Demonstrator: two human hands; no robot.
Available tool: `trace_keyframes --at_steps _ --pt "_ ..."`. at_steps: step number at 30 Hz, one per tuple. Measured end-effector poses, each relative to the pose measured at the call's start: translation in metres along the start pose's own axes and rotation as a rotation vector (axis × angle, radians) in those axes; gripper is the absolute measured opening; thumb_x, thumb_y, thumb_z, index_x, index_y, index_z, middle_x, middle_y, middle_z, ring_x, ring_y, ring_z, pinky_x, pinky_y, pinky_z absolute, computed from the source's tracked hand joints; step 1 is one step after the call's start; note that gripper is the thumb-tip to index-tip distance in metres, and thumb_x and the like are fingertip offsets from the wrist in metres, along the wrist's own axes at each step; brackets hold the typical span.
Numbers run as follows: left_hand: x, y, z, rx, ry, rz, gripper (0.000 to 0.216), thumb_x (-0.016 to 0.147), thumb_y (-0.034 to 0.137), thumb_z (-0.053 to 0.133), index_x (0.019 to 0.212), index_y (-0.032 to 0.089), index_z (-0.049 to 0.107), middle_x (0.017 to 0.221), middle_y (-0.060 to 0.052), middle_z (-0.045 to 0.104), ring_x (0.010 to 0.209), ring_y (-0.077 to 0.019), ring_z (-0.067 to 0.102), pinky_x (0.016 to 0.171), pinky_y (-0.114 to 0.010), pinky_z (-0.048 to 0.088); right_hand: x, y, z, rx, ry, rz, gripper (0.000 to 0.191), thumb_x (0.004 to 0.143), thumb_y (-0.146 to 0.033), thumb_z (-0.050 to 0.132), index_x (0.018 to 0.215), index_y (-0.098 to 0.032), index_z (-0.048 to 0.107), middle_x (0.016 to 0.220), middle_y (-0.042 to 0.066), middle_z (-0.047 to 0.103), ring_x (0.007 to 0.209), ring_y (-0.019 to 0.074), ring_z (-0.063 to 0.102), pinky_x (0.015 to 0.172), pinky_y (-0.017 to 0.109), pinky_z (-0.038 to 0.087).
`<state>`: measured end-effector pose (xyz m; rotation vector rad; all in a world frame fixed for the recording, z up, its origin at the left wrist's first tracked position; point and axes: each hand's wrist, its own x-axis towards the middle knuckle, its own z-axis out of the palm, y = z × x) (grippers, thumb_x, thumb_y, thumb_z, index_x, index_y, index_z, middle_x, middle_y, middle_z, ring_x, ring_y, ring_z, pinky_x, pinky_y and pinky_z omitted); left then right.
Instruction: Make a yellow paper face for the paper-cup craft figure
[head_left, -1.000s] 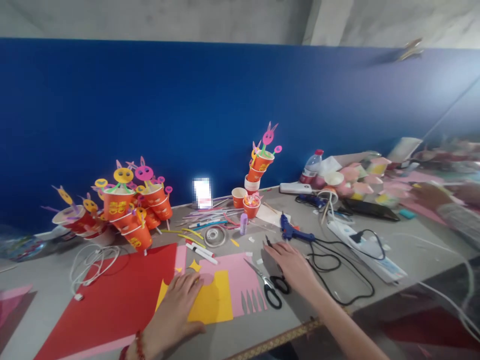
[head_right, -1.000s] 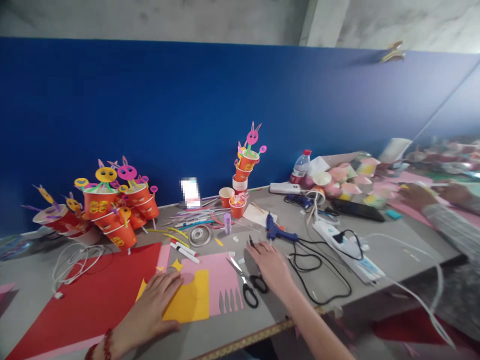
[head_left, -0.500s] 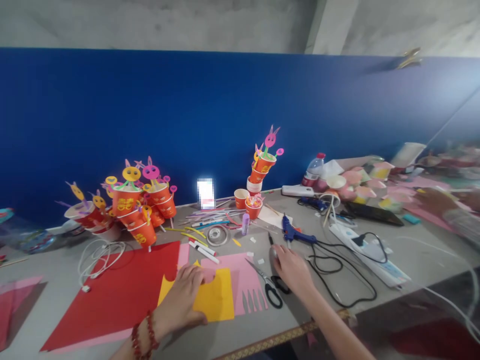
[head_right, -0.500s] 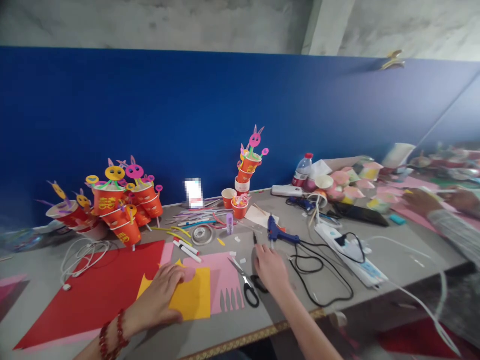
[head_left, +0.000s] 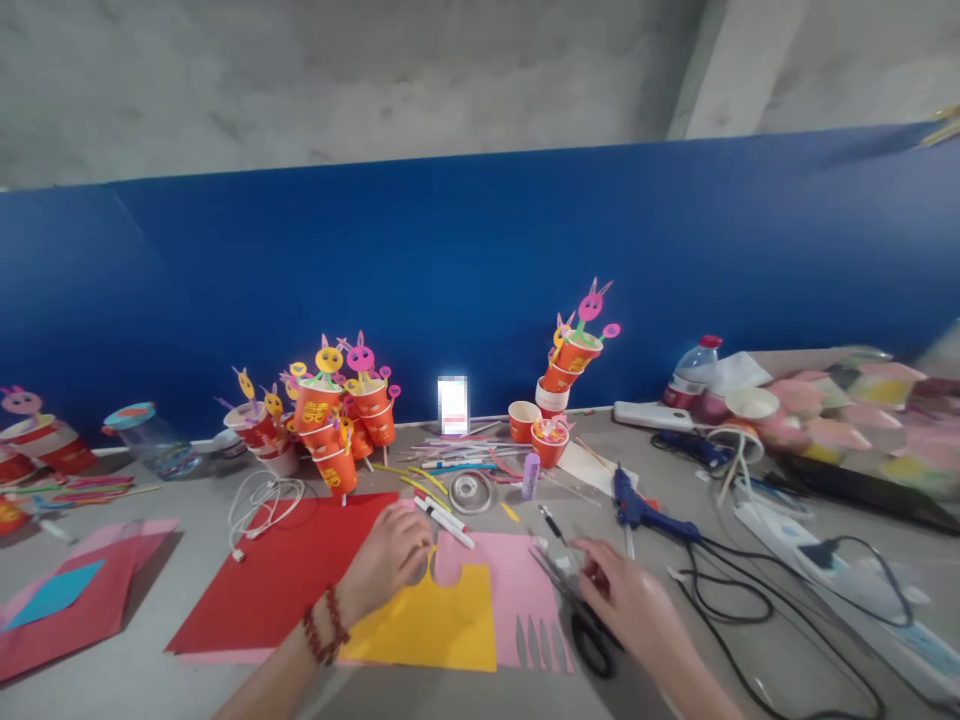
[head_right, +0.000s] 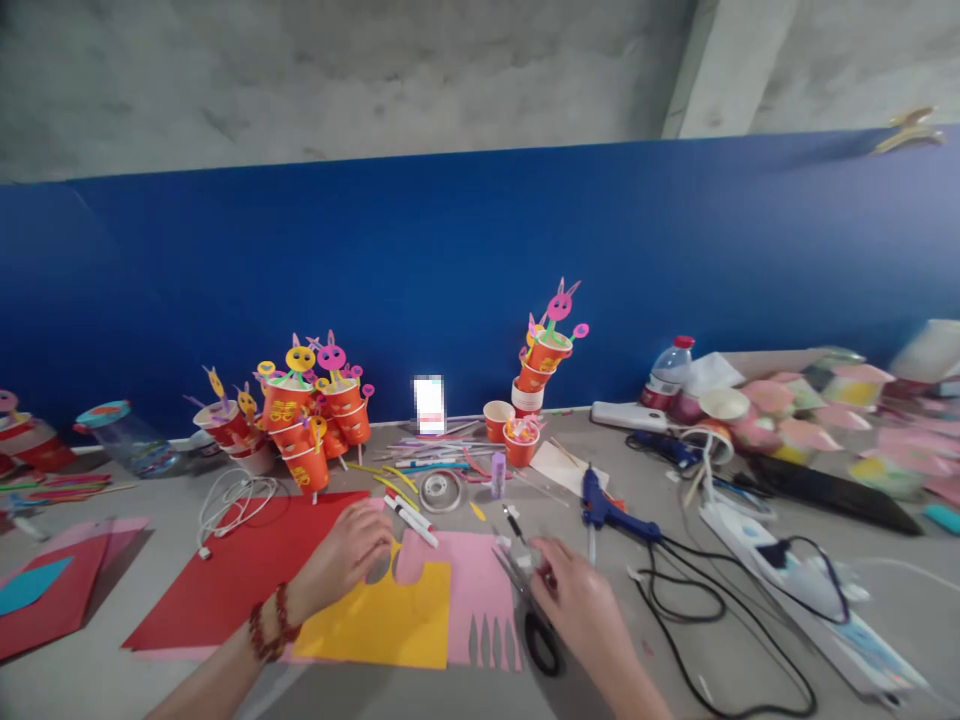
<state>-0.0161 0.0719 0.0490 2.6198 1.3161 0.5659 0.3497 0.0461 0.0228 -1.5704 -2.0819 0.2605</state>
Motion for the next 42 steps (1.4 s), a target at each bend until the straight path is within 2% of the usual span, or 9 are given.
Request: trace_keyframes --at_steps 7,11,14,17,26,31,35,39,42 --pt "0.048 -0.039 0.008 0.075 0.074 -0.091 0.023 0.093 0.011 0.049 0.092 0.020 0.070 0.096 -0.005 0.069 0.098 -0.0238 0.060 0.094 -0.042 0.045 0.009 -0.050 0.008 0.132 -0.153 -0.072 0.036 0.080 -0.013 0.045 0.106 -0.022 0.068 0.088 0.005 0.070 0.077 0.0204 0.068 0.070 0.028 0.051" --pt "0.066 -0.051 0.014 0.093 0.083 -0.123 0.020 0.094 0.011 0.052 0.094 0.019 0.070 0.094 -0.004 0.070 0.098 -0.0222 0.062 0.093 -0.041 0.047 0.008 -0.051 0.015 0.175 -0.144 -0.080 0.036 0.080 -0.012 0.045 0.104 -0.023 0.069 0.092 0.005 0.070 0.078 0.0204 0.067 0.071 0.028 0.050" --pt "0.079 -0.062 0.016 0.099 0.085 -0.151 0.013 0.097 0.021 0.057 0.105 0.016 0.067 0.104 -0.006 0.068 0.100 -0.0217 0.063 0.092 -0.043 0.051 0.005 -0.046 0.019 0.205 -0.133 -0.092 0.035 0.081 -0.014 0.046 0.106 -0.022 0.069 0.089 0.005 0.069 0.075 0.0201 0.067 0.068 0.027 0.050" --pt "0.095 -0.068 0.022 0.098 0.066 -0.159 0.030 0.097 0.034 0.061 0.121 0.016 0.060 0.121 -0.009 0.062 0.103 -0.0229 0.064 0.088 -0.044 0.055 0.001 -0.043 0.022 0.249 -0.114 -0.088 0.032 0.082 -0.016 0.047 0.106 -0.021 0.068 0.091 0.007 0.070 0.075 0.0203 0.068 0.068 0.027 0.051" --pt "0.171 -0.026 0.064 0.100 -0.047 -0.019 0.032 0.097 0.034 0.060 0.125 0.017 0.058 0.126 -0.010 0.060 0.105 -0.0235 0.063 0.088 -0.044 0.055 -0.005 -0.043 0.029 0.271 -0.081 -0.011 0.028 0.085 -0.018 0.046 0.102 -0.022 0.068 0.089 0.007 0.069 0.072 0.0197 0.067 0.066 0.026 0.052" --pt "0.194 -0.009 0.078 0.173 -0.100 0.011 0.032 0.097 0.034 0.060 0.125 0.018 0.058 0.126 -0.010 0.060 0.105 -0.0234 0.063 0.088 -0.044 0.055 -0.006 -0.039 0.020 0.293 -0.015 0.017 0.023 0.089 -0.023 0.046 0.096 -0.023 0.067 0.088 0.007 0.070 0.072 0.0206 0.068 0.065 0.027 0.053" --pt "0.196 -0.006 0.071 0.229 -0.112 0.068 0.032 0.097 0.034 0.060 0.125 0.017 0.058 0.126 -0.010 0.060 0.105 -0.0235 0.063 0.088 -0.044 0.055 -0.007 -0.034 0.018 0.305 0.066 0.023 0.022 0.092 -0.028 0.047 0.095 -0.023 0.067 0.083 0.006 0.070 0.066 0.0202 0.067 0.062 0.028 0.053" --pt "0.187 -0.002 0.051 0.242 -0.104 0.161 0.031 0.097 0.034 0.060 0.124 0.018 0.059 0.126 -0.010 0.060 0.106 -0.0234 0.063 0.090 -0.044 0.054 -0.003 -0.035 0.017 0.321 0.129 0.031 0.024 0.094 -0.028 0.045 0.097 -0.022 0.068 0.081 0.006 0.070 0.066 0.0203 0.067 0.062 0.028 0.054" --pt "0.170 0.001 0.033 0.211 -0.107 0.231 0.015 0.096 0.025 0.061 0.107 0.017 0.067 0.110 -0.010 0.067 0.106 -0.0253 0.061 0.094 -0.046 0.049 0.001 -0.038 0.013 0.325 0.175 0.028 0.023 0.093 -0.025 0.047 0.098 -0.021 0.068 0.080 0.006 0.069 0.067 0.0203 0.067 0.063 0.029 0.054"
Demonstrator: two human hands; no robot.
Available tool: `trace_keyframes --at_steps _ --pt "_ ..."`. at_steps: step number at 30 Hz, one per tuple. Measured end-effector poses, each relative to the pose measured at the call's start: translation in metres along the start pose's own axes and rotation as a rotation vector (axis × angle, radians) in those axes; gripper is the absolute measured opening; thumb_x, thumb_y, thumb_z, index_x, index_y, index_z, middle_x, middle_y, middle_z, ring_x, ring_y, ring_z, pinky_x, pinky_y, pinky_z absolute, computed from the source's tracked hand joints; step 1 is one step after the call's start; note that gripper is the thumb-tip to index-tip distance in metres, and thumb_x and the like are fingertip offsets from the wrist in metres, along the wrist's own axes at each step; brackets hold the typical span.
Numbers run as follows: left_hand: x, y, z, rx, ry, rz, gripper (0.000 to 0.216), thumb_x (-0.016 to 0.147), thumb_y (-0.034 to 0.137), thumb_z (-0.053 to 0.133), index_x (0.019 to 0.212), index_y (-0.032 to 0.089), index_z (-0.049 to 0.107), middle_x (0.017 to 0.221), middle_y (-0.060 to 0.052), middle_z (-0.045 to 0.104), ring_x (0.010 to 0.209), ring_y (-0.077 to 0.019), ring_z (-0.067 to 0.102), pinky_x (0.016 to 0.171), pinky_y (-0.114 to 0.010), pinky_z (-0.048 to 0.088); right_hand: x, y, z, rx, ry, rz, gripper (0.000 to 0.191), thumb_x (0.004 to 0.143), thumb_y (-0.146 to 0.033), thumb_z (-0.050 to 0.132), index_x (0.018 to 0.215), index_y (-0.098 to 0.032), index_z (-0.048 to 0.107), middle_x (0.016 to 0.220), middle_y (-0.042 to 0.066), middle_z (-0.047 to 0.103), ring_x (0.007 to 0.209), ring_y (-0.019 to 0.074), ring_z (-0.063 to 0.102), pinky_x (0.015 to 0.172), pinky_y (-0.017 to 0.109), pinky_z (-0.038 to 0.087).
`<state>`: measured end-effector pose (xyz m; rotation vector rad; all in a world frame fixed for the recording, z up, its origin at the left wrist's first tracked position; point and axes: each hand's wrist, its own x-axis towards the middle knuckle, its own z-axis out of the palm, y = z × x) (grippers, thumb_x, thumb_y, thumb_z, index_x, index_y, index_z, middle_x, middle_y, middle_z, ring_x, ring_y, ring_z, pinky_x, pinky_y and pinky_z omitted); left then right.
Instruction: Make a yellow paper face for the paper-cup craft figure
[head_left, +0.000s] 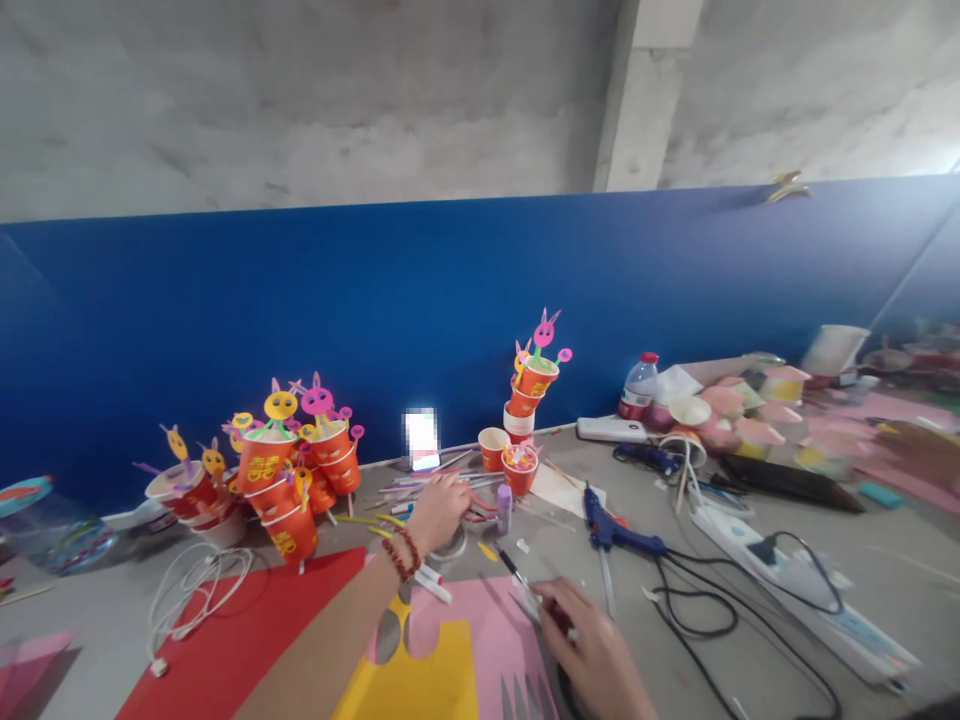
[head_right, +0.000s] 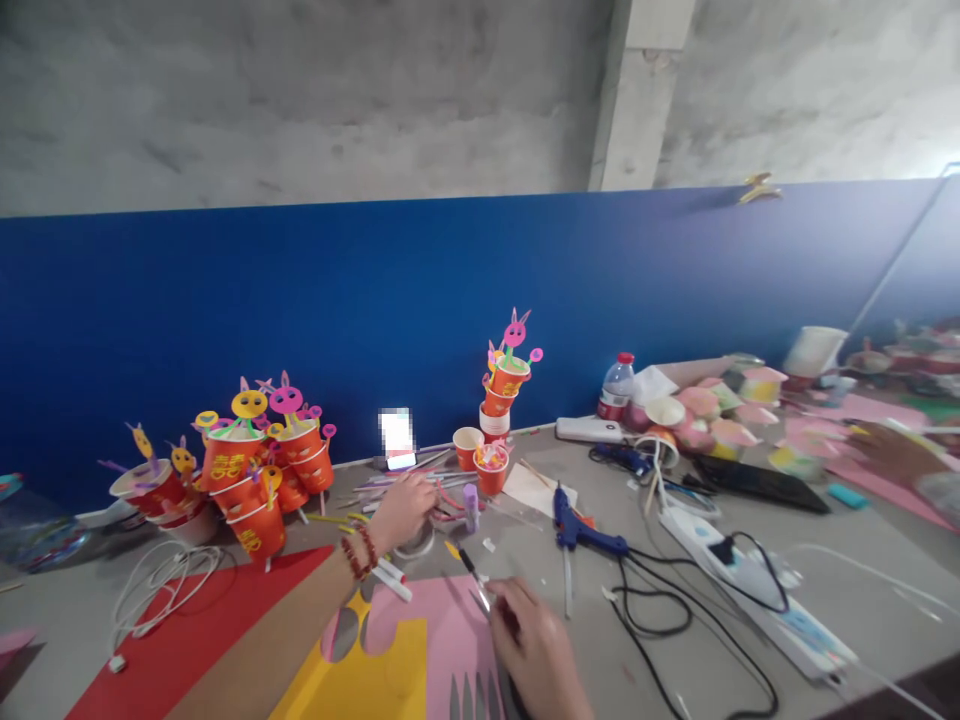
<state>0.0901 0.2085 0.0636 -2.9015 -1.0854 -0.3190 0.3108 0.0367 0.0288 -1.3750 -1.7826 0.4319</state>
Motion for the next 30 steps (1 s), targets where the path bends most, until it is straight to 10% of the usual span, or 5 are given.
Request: trace_keyframes --at_steps 11,30 --pt "-0.039 0.017 -0.023 -0.088 0.049 0.109 0.018 0.097 0.018 0.053 0.103 0.024 0.070 0.101 -0.006 0.071 0.102 -0.0247 0.057 0.091 -0.042 0.039 0.003 -0.010 0.005 0.045 -0.059 -0.037 0.025 0.090 -0.017 0.045 0.100 -0.019 0.068 0.086 0.007 0.069 0.070 0.0196 0.067 0.066 0.028 0.052" --pt "-0.054 0.022 0.000 -0.203 0.146 0.214 0.020 0.096 0.018 0.053 0.106 0.022 0.070 0.098 -0.006 0.071 0.098 -0.0220 0.060 0.091 -0.037 0.048 0.003 0.001 0.010 0.073 -0.193 -0.020 0.029 0.094 -0.022 0.042 0.104 -0.020 0.069 0.100 0.011 0.071 0.086 0.0230 0.069 0.076 0.031 0.054"
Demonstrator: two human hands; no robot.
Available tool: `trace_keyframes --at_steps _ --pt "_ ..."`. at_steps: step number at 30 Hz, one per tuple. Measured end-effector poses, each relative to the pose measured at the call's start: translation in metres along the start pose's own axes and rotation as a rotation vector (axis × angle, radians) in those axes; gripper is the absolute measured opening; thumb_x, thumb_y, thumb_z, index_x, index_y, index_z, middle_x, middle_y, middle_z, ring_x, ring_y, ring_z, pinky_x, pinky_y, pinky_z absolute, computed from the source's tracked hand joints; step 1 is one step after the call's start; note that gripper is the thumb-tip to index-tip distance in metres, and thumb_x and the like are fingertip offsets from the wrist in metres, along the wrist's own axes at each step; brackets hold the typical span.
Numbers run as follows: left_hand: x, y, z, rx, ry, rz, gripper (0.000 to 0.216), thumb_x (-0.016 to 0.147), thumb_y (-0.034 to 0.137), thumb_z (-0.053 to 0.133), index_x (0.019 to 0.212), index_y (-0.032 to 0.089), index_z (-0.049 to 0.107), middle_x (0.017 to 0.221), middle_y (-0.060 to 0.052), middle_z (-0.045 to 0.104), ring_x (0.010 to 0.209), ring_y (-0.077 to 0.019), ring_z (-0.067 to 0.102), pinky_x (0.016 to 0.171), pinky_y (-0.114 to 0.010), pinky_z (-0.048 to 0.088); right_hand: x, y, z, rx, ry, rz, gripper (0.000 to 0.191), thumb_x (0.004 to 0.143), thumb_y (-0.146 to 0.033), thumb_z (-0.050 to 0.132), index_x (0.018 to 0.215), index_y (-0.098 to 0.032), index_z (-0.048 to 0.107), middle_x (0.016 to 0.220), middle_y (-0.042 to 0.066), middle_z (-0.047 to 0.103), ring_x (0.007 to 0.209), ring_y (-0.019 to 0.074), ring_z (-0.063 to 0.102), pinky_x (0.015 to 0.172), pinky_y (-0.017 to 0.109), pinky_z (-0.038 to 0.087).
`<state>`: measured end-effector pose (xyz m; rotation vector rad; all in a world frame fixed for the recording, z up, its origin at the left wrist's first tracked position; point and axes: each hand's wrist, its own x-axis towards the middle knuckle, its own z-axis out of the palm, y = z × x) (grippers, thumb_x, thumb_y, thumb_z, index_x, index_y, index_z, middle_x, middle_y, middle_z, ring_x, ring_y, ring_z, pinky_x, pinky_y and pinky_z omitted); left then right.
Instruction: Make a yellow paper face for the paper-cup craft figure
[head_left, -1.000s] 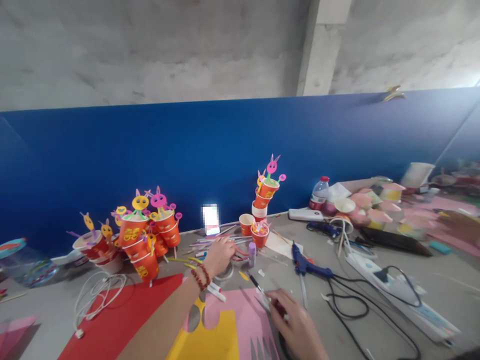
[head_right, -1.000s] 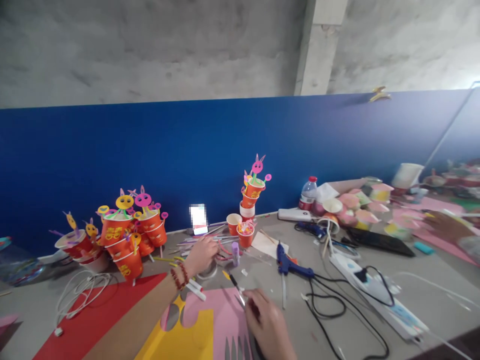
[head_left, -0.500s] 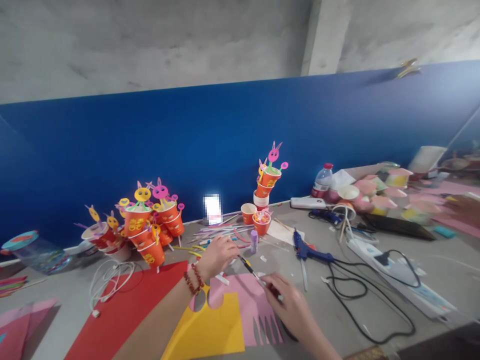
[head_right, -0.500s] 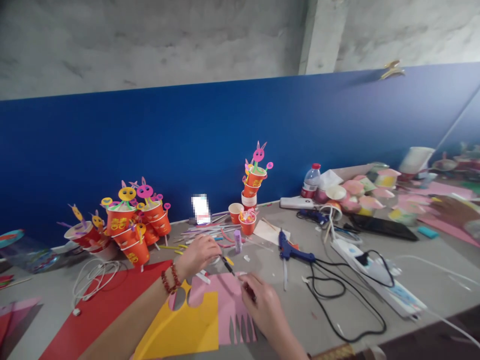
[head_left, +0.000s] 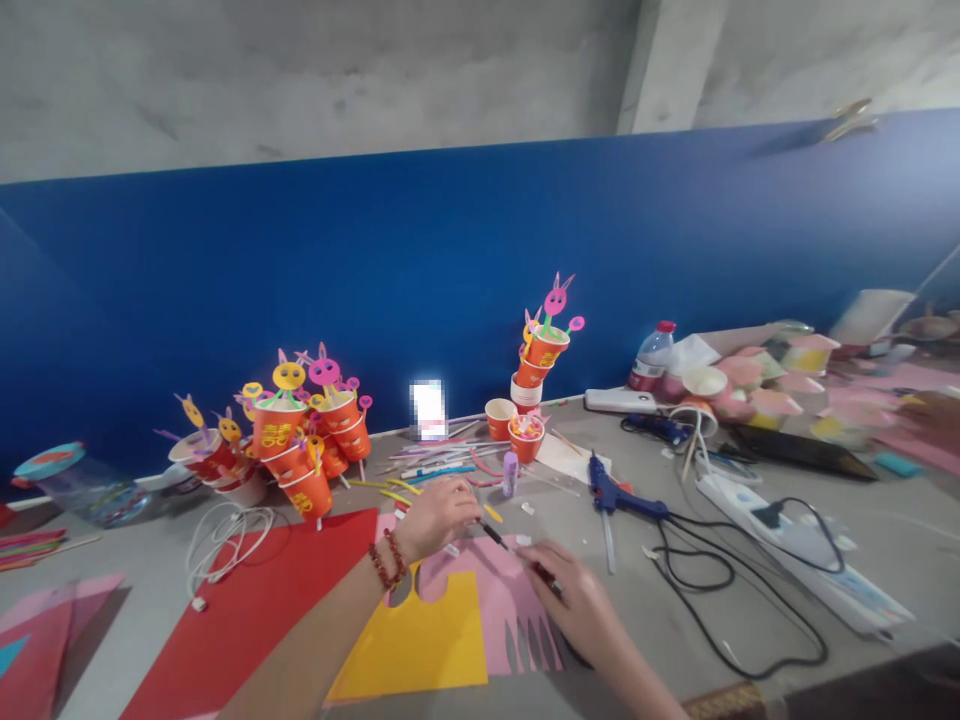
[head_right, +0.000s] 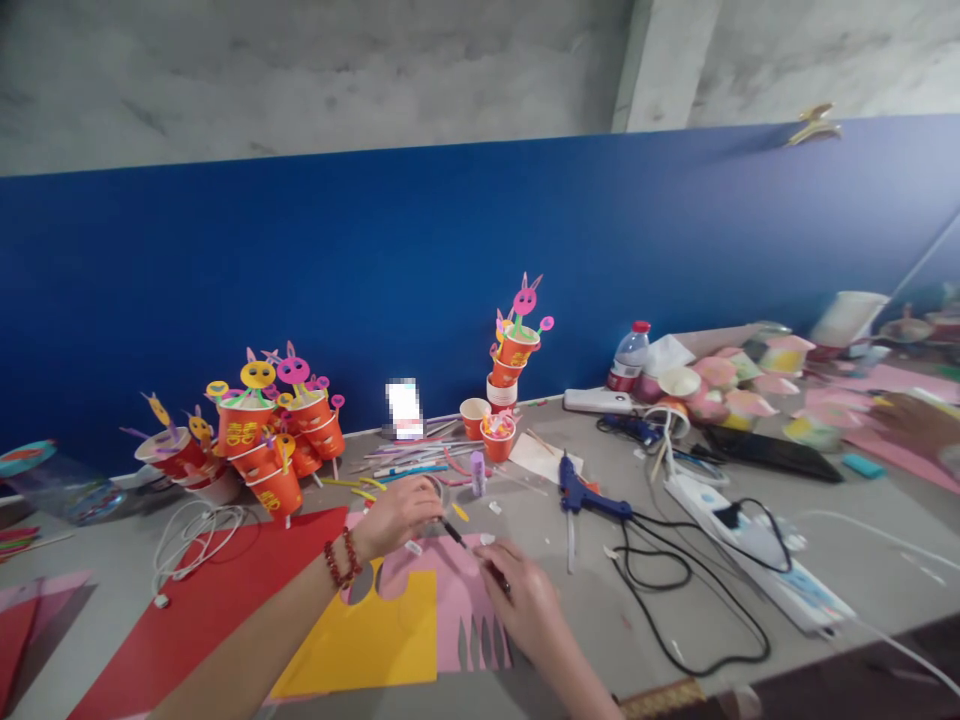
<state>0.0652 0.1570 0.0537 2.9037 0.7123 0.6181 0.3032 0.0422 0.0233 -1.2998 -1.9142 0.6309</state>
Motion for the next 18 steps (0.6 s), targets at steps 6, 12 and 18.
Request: trace_keyframes --at_steps 6,12,18 --pt "-0.029 -0.013 0.001 -0.003 0.099 -0.123 0.036 0.099 0.022 0.047 0.134 0.020 0.055 0.131 -0.011 0.062 0.122 -0.0246 0.055 0.105 -0.047 0.044 0.012 0.025 -0.004 -0.267 0.022 0.026 0.030 0.094 -0.018 0.039 0.102 -0.020 0.068 0.097 0.010 0.071 0.085 0.0245 0.069 0.075 0.033 0.052" --pt "-0.074 -0.009 -0.019 -0.016 0.130 -0.255 0.027 0.101 0.024 0.044 0.115 0.022 0.067 0.125 -0.010 0.065 0.119 -0.0238 0.057 0.104 -0.046 0.046 0.043 0.027 -0.005 -0.499 -0.031 0.016 0.025 0.090 -0.010 0.045 0.093 -0.019 0.068 0.093 0.009 0.072 0.089 0.0261 0.067 0.076 0.034 0.052" --pt "-0.129 0.033 -0.024 -0.050 -0.001 -0.383 0.033 0.099 0.040 0.052 0.129 0.027 0.060 0.134 -0.008 0.061 0.124 -0.0263 0.053 0.108 -0.046 0.042 0.040 0.005 0.001 -0.350 0.013 -0.122 0.021 0.095 -0.020 0.049 0.102 -0.020 0.068 0.110 0.011 0.071 0.105 0.0270 0.064 0.091 0.038 0.051"
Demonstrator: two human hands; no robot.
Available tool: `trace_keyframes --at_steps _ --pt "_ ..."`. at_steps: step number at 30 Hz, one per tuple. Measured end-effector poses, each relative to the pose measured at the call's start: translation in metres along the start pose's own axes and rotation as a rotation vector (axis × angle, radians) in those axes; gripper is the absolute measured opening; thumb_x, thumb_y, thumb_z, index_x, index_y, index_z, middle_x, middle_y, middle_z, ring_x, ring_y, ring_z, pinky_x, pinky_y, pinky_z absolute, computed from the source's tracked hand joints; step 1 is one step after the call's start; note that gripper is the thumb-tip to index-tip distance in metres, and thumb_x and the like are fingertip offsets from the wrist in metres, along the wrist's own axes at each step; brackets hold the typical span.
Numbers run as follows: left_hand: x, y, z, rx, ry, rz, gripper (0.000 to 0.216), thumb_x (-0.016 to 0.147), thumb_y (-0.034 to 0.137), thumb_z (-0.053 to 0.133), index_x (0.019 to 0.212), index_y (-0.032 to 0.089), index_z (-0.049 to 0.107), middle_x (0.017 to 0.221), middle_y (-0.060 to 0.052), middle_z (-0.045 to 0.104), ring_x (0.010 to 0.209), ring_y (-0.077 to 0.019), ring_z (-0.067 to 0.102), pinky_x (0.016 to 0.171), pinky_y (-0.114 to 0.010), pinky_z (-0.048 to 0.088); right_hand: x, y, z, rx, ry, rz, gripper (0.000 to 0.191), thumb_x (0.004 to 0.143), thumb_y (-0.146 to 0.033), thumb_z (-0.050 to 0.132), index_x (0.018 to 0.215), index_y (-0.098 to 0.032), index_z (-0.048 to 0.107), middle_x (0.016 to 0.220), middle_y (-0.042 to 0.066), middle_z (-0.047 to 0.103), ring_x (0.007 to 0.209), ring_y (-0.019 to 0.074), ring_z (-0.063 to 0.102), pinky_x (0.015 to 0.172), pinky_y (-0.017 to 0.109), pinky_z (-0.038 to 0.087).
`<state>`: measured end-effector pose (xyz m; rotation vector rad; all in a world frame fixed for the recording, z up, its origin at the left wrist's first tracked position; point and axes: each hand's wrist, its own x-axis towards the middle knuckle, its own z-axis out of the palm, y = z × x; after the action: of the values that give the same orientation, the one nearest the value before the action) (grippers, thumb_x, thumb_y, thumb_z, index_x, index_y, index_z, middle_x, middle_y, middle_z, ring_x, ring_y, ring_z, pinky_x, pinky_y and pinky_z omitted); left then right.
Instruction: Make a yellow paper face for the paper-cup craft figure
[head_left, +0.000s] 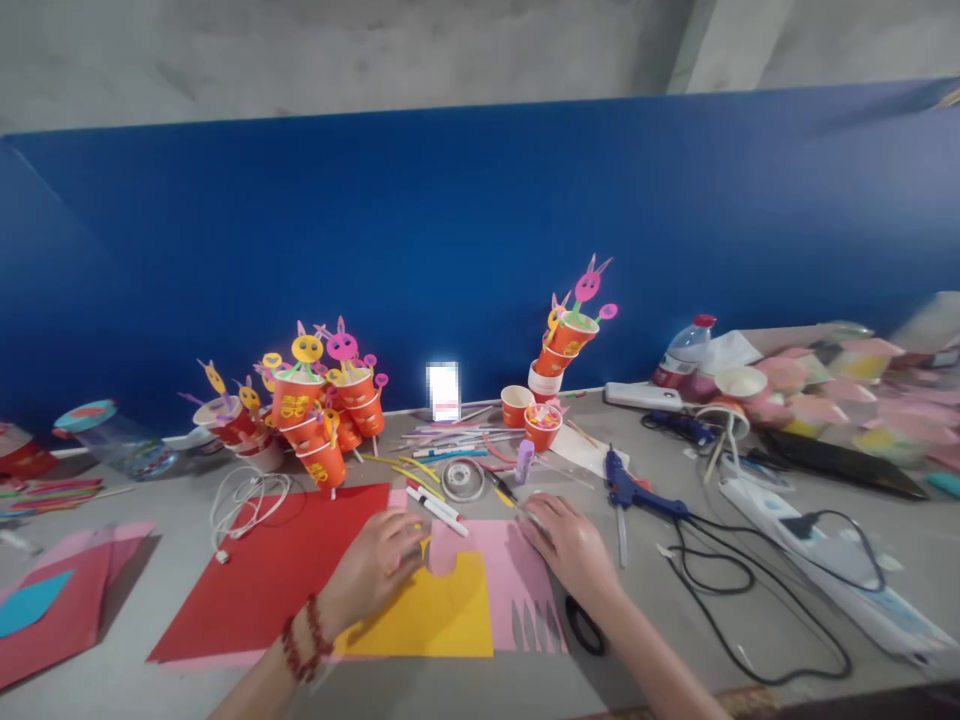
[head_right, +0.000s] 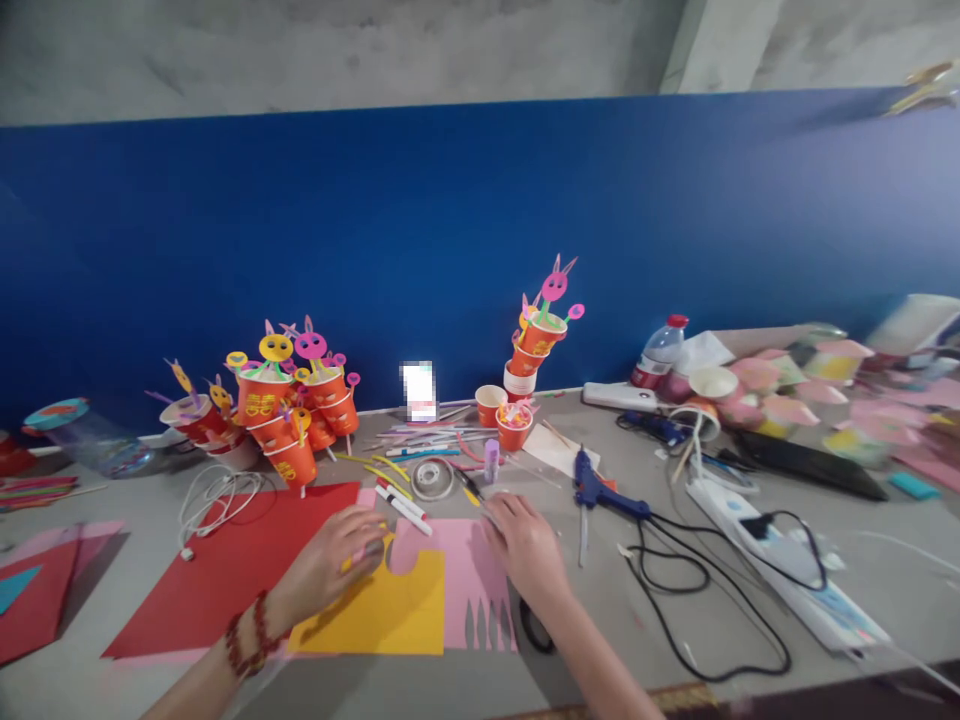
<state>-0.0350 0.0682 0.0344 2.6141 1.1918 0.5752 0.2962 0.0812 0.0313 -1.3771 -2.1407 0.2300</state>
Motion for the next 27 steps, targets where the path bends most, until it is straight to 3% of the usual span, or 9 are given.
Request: trace_keyframes --at_steps 4,6,12,16,22,24,27 --pt "-0.039 0.011 0.015 0.074 -0.205 -0.086 0.096 0.071 0.069 0.074 0.150 0.028 0.039 0.150 -0.014 0.046 0.135 -0.0375 0.043 0.113 -0.058 0.032 -0.009 -0.026 0.009 0.147 -0.227 -0.066 0.024 0.092 -0.015 0.048 0.103 -0.021 0.068 0.108 0.008 0.073 0.104 0.0237 0.064 0.093 0.035 0.049" --pt "-0.049 0.014 0.022 0.110 -0.246 -0.113 0.105 0.067 0.070 0.077 0.153 0.029 0.034 0.154 -0.014 0.041 0.139 -0.0389 0.038 0.115 -0.060 0.028 -0.007 -0.039 0.016 0.125 -0.309 -0.056 0.026 0.089 -0.011 0.049 0.106 -0.020 0.067 0.109 0.008 0.071 0.107 0.0236 0.062 0.095 0.035 0.047" --pt "-0.057 0.017 0.030 0.176 -0.235 -0.114 0.074 0.082 0.053 0.073 0.145 0.028 0.045 0.157 -0.010 0.038 0.140 -0.0338 0.037 0.115 -0.058 0.030 0.009 -0.061 0.030 -0.103 -0.466 -0.014 0.024 0.082 -0.011 0.053 0.102 -0.017 0.064 0.114 0.012 0.066 0.107 0.0279 0.059 0.090 0.038 0.046" --pt "-0.058 0.017 0.033 0.173 -0.184 -0.076 0.070 0.083 0.053 0.073 0.143 0.027 0.048 0.154 -0.011 0.042 0.138 -0.0335 0.040 0.113 -0.055 0.033 0.015 -0.062 0.031 -0.059 -0.456 0.039 0.022 0.079 -0.009 0.052 0.096 -0.016 0.063 0.106 0.013 0.068 0.104 0.0283 0.062 0.084 0.035 0.046" --pt "-0.062 0.019 0.025 0.167 -0.123 -0.028 0.072 0.082 0.056 0.072 0.143 0.026 0.048 0.151 -0.014 0.046 0.135 -0.0350 0.044 0.112 -0.057 0.034 0.012 -0.059 0.021 0.117 -0.444 0.028 0.025 0.081 -0.007 0.050 0.097 -0.022 0.062 0.092 0.001 0.075 0.084 0.0181 0.069 0.071 0.024 0.047" --pt "-0.070 0.021 0.018 0.123 -0.021 -0.015 0.061 0.086 0.053 0.069 0.138 0.028 0.053 0.148 -0.012 0.050 0.133 -0.0336 0.046 0.113 -0.057 0.033 0.010 -0.058 0.013 0.247 -0.383 -0.005 0.023 0.086 -0.009 0.050 0.099 -0.023 0.063 0.090 0.000 0.074 0.079 0.0164 0.069 0.068 0.023 0.047" --pt "-0.086 0.026 0.010 -0.016 0.317 -0.077 0.020 0.095 0.033 0.058 0.112 0.030 0.068 0.127 -0.006 0.066 0.122 -0.0280 0.056 0.113 -0.054 0.035 0.007 -0.056 0.000 0.434 -0.215 -0.100 0.020 0.095 -0.018 0.049 0.103 -0.023 0.067 0.096 0.003 0.075 0.084 0.0185 0.069 0.075 0.027 0.050"
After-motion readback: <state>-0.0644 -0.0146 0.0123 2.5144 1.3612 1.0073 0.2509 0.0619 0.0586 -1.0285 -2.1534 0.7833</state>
